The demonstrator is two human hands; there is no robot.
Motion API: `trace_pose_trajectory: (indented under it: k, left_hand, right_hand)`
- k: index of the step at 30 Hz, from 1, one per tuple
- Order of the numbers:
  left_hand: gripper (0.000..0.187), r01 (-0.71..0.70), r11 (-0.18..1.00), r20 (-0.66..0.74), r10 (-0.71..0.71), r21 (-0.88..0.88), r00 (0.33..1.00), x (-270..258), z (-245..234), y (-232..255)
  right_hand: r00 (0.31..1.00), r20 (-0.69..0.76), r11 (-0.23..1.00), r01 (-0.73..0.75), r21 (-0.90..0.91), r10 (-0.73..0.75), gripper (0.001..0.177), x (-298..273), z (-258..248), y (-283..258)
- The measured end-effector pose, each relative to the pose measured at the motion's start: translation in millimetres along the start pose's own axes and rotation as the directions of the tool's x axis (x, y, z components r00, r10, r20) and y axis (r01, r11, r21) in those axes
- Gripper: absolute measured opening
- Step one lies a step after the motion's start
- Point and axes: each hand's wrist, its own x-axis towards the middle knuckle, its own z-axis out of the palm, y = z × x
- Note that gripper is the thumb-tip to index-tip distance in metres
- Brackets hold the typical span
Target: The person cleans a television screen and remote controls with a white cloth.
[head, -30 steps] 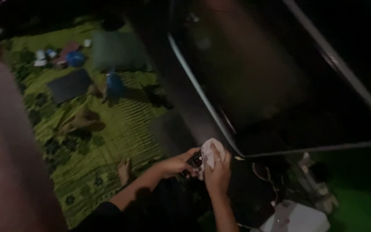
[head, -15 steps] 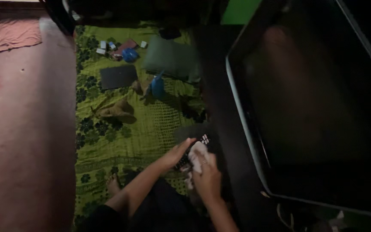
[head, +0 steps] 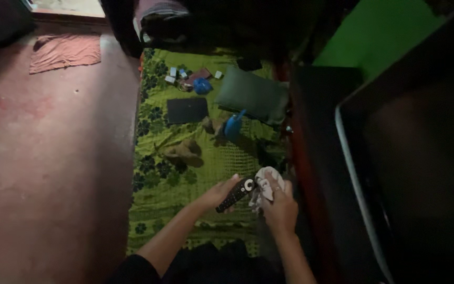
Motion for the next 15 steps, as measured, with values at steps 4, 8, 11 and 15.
trace_pose_trajectory:
  k: [4, 8, 11, 15]
  left_hand:
    - [0.090, -0.317, 0.902, -0.091, 0.357, 0.292, 0.930, -3.4, -51.7, 4.3]
    - [0.084, -0.060, 0.993, -0.105, 0.050, -0.100, 0.993, -45.4, -106.7, 19.6]
    - [0.079, -0.085, 0.980, -0.165, 0.055, -0.182, 0.985, -55.5, -138.8, 26.1]
    - [0.066, -0.001, 0.954, -0.218, -0.068, -0.301, 0.974, -49.5, -150.9, 25.6]
  right_hand:
    - [0.996, 0.094, 0.998, -0.010, 0.059, 0.004, 0.055, -0.5, 49.8, -42.7]
    - [0.886, 0.454, 0.994, 0.111, -0.017, -0.091, 0.060, 0.6, 76.9, -96.0]
    - [0.877, 0.476, 0.998, 0.066, 0.004, -0.060, 0.063, 1.7, 72.6, -131.6]
    - [0.838, 0.450, 0.934, 0.357, -0.028, -0.307, 0.076, 13.4, 89.9, -165.7]
